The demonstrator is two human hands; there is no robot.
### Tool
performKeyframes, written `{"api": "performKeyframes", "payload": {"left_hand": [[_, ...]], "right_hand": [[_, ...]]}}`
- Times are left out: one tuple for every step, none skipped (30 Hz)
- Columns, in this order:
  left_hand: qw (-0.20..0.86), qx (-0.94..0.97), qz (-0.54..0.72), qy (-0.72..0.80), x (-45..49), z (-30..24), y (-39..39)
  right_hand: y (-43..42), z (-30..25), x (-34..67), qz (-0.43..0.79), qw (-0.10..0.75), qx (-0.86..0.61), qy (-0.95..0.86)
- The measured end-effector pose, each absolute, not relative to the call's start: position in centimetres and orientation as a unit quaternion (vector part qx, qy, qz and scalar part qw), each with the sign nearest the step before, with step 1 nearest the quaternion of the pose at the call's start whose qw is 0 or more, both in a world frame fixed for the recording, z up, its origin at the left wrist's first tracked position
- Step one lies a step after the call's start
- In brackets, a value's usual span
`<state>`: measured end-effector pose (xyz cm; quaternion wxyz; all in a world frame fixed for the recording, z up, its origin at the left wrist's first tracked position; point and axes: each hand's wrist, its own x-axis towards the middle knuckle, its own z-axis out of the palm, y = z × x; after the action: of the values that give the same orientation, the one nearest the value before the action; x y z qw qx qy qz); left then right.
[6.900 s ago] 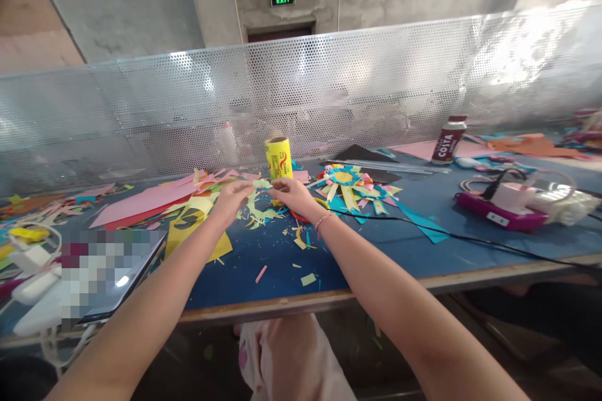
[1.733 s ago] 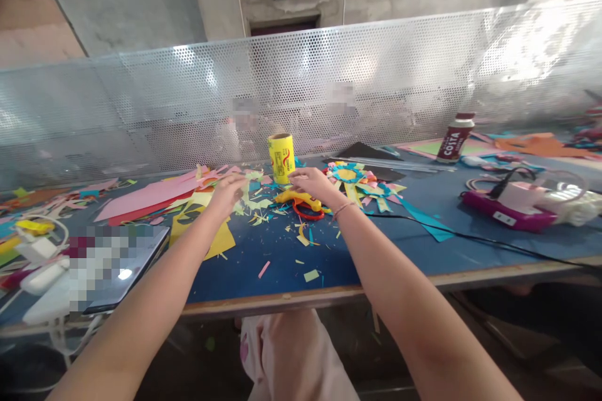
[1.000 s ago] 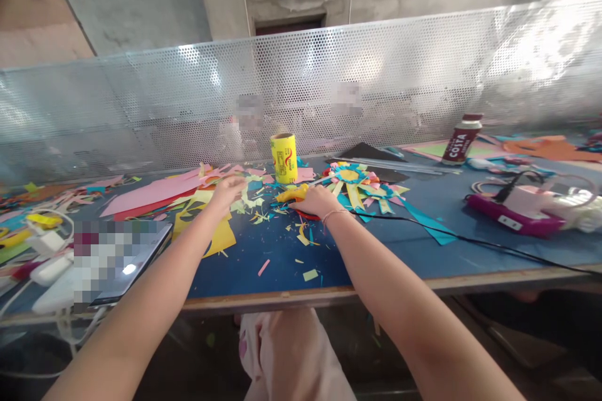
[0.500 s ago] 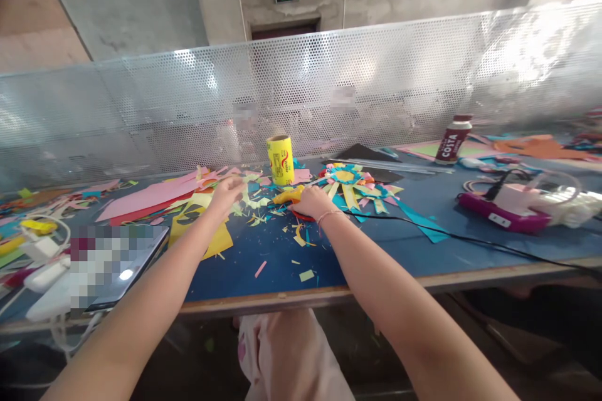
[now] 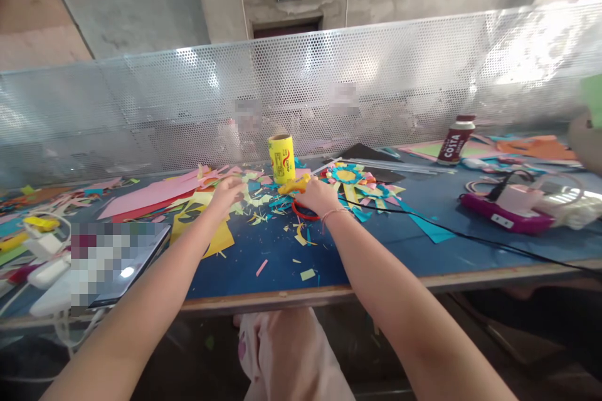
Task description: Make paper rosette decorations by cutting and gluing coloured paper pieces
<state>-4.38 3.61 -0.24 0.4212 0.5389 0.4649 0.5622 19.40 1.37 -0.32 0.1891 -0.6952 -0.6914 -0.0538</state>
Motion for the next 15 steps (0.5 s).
{"api": "performKeyframes", "payload": {"left_hand": [[0.418,0.539,0.562,0.467,-4.4,-0.3,3.7],[0.416,0.539,0.563,0.469,-4.5,-0.3,3.7],[0.415,0.538,0.563,0.471,-4.5,-0.3,3.7],[0.416,0.536,0.562,0.473,-4.5,-0.3,3.7],[0.419,0.533,0.562,0.474,-4.4,-0.2,3.6],[0.424,0.531,0.561,0.473,-4.4,-0.2,3.5],[0.428,0.529,0.561,0.472,-4.3,-0.1,3.4],[0.432,0.527,0.56,0.471,-4.2,0.0,3.2],[0.435,0.526,0.559,0.471,-4.1,0.0,3.1],[0.438,0.526,0.557,0.47,-4.0,0.1,3.0],[0.442,0.526,0.555,0.469,-3.9,0.1,2.9],[0.445,0.527,0.554,0.466,-3.9,0.2,2.8],[0.449,0.528,0.552,0.463,-3.8,0.2,2.8],[0.452,0.529,0.551,0.461,-3.8,0.2,2.7],[0.454,0.531,0.55,0.459,-3.8,0.2,2.7]], "right_hand": [[1.1,0.0,19.3,-0.064,0.2,-0.713,-0.669],[0.9,0.4,19.2,-0.077,0.211,-0.723,-0.654],[0.7,0.7,19.0,-0.092,0.224,-0.724,-0.646],[0.6,0.9,18.9,-0.109,0.237,-0.717,-0.647],[0.5,1.1,18.7,-0.126,0.25,-0.706,-0.65],[0.5,1.1,18.6,-0.142,0.263,-0.694,-0.655],[0.5,1.2,18.5,-0.158,0.274,-0.681,-0.661],[0.5,1.1,18.5,-0.172,0.285,-0.668,-0.666],[0.6,1.0,18.5,-0.183,0.295,-0.657,-0.669],[0.6,1.0,18.5,-0.193,0.304,-0.647,-0.672],[0.7,0.9,18.5,-0.2,0.312,-0.639,-0.674],[0.8,0.8,18.5,-0.206,0.318,-0.632,-0.676],[0.8,0.8,18.5,-0.209,0.323,-0.627,-0.678],[0.8,0.8,18.5,-0.21,0.324,-0.623,-0.681],[0.8,0.8,18.5,-0.211,0.322,-0.62,-0.684]]}}
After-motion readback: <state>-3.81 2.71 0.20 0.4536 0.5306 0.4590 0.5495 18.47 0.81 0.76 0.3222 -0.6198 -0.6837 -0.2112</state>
